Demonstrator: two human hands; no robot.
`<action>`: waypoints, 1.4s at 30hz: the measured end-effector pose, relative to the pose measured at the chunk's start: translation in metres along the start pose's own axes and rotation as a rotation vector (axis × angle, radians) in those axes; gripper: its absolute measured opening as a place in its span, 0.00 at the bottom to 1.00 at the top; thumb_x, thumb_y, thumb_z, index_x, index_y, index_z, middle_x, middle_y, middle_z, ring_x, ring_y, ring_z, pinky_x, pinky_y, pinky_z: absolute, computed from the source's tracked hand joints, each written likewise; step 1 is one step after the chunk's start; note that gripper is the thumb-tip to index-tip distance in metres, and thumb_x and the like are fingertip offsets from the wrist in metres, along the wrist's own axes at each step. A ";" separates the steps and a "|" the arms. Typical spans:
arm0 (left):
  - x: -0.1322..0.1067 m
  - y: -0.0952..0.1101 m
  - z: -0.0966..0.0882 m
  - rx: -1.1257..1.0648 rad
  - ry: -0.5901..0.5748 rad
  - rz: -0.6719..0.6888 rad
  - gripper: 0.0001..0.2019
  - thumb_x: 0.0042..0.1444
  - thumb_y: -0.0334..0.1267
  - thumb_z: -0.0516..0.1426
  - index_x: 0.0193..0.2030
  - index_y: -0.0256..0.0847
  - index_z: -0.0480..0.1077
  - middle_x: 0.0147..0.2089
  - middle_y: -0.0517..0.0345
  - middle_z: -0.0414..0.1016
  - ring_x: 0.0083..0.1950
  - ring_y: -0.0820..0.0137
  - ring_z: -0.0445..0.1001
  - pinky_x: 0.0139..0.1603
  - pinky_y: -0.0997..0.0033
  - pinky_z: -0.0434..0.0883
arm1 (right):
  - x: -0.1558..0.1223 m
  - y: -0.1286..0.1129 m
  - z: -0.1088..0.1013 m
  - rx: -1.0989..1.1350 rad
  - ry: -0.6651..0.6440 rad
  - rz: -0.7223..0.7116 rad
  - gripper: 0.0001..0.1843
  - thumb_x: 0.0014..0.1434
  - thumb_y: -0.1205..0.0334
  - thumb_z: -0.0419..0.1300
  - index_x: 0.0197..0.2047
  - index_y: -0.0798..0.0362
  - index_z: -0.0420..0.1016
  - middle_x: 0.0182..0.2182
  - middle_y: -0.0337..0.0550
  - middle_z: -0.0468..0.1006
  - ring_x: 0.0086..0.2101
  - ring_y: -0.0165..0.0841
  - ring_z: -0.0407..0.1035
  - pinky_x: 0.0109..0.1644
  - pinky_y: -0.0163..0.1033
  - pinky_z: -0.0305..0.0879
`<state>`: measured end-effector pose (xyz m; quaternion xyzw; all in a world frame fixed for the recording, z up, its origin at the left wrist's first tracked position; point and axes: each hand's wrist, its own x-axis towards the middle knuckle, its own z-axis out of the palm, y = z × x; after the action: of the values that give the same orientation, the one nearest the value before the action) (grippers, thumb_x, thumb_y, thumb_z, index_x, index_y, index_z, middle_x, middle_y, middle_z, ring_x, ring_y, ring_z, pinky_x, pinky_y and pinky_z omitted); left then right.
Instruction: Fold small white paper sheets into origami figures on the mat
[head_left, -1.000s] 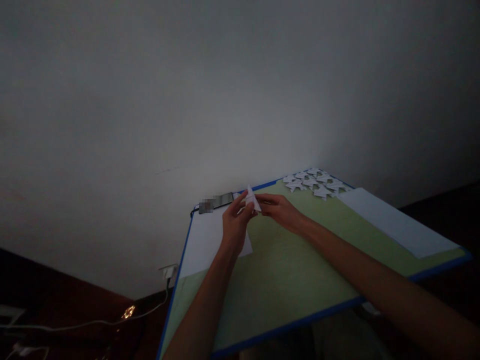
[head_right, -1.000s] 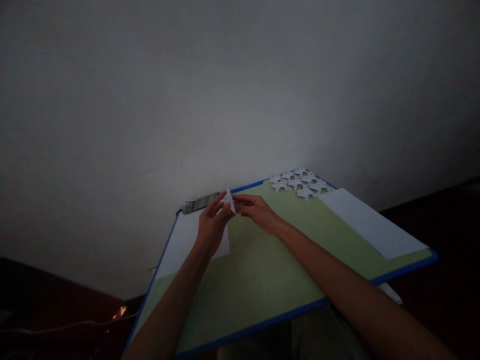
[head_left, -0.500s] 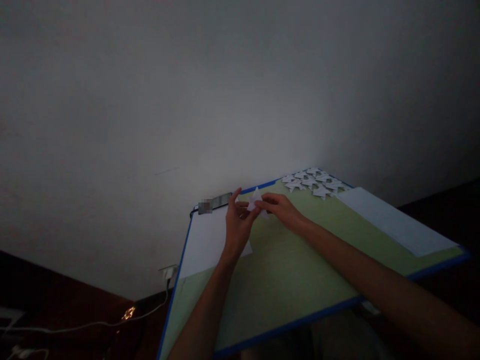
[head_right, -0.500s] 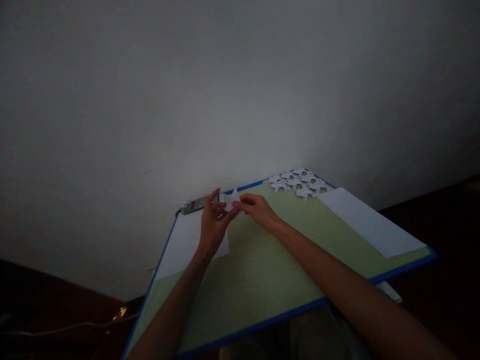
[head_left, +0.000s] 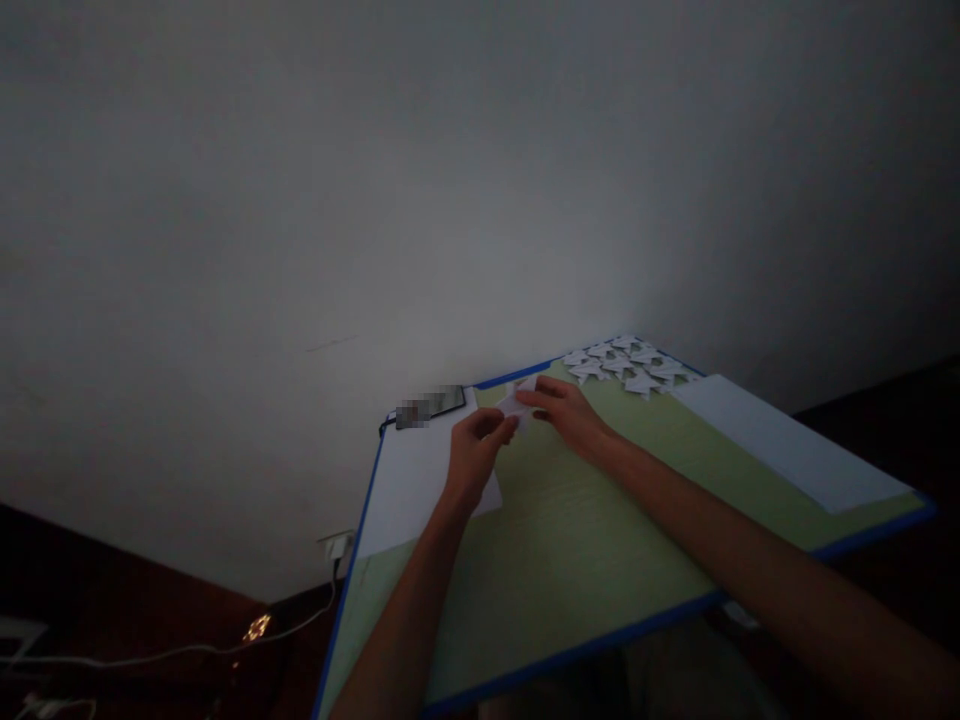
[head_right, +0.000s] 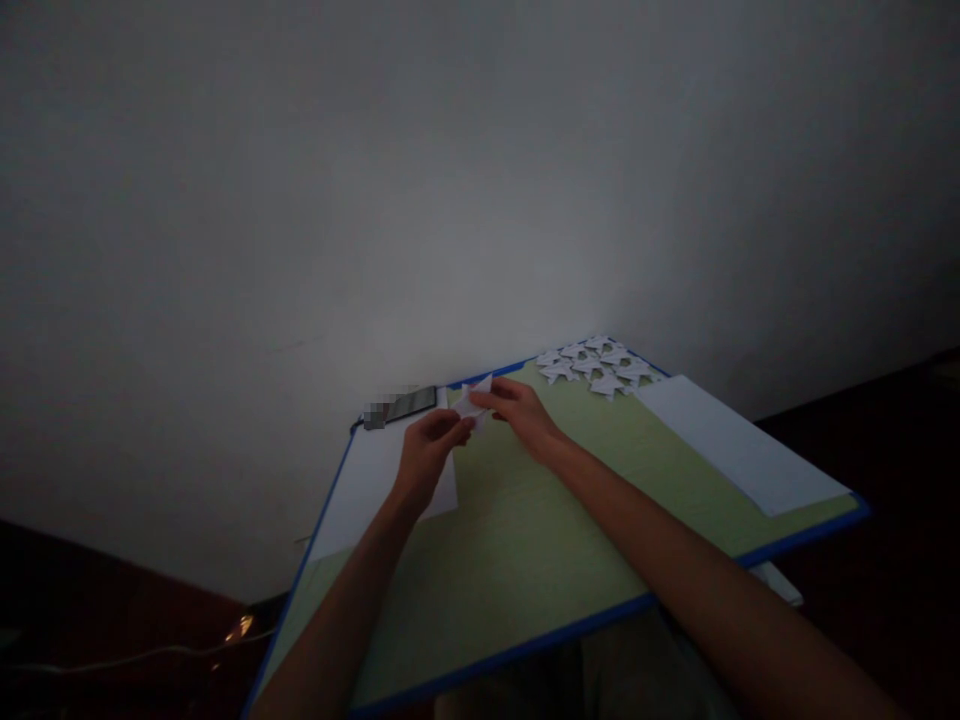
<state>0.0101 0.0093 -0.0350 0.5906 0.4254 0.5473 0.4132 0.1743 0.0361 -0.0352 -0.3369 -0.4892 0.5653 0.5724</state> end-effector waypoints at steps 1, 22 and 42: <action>0.000 0.000 0.000 -0.020 0.008 -0.018 0.14 0.45 0.45 0.70 0.29 0.36 0.76 0.27 0.58 0.74 0.29 0.72 0.70 0.33 0.71 0.66 | 0.001 0.000 -0.001 -0.006 0.003 -0.010 0.15 0.47 0.52 0.71 0.38 0.48 0.81 0.37 0.38 0.81 0.38 0.34 0.71 0.43 0.39 0.60; 0.004 -0.003 -0.001 -0.216 0.181 -0.067 0.16 0.44 0.45 0.71 0.37 0.37 0.81 0.37 0.51 0.81 0.37 0.69 0.76 0.41 0.68 0.69 | 0.000 -0.007 -0.006 -0.159 -0.037 -0.167 0.14 0.47 0.52 0.71 0.36 0.50 0.82 0.30 0.39 0.80 0.32 0.33 0.70 0.40 0.40 0.64; 0.002 0.000 -0.001 0.048 0.221 0.071 0.08 0.49 0.41 0.68 0.30 0.38 0.79 0.32 0.53 0.78 0.35 0.66 0.74 0.39 0.68 0.69 | 0.006 0.007 -0.010 -0.312 -0.020 -0.247 0.15 0.48 0.48 0.71 0.32 0.51 0.83 0.32 0.45 0.83 0.33 0.37 0.75 0.41 0.44 0.69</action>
<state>0.0096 0.0114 -0.0340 0.5511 0.4602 0.6129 0.3300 0.1805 0.0450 -0.0438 -0.3534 -0.6143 0.4114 0.5731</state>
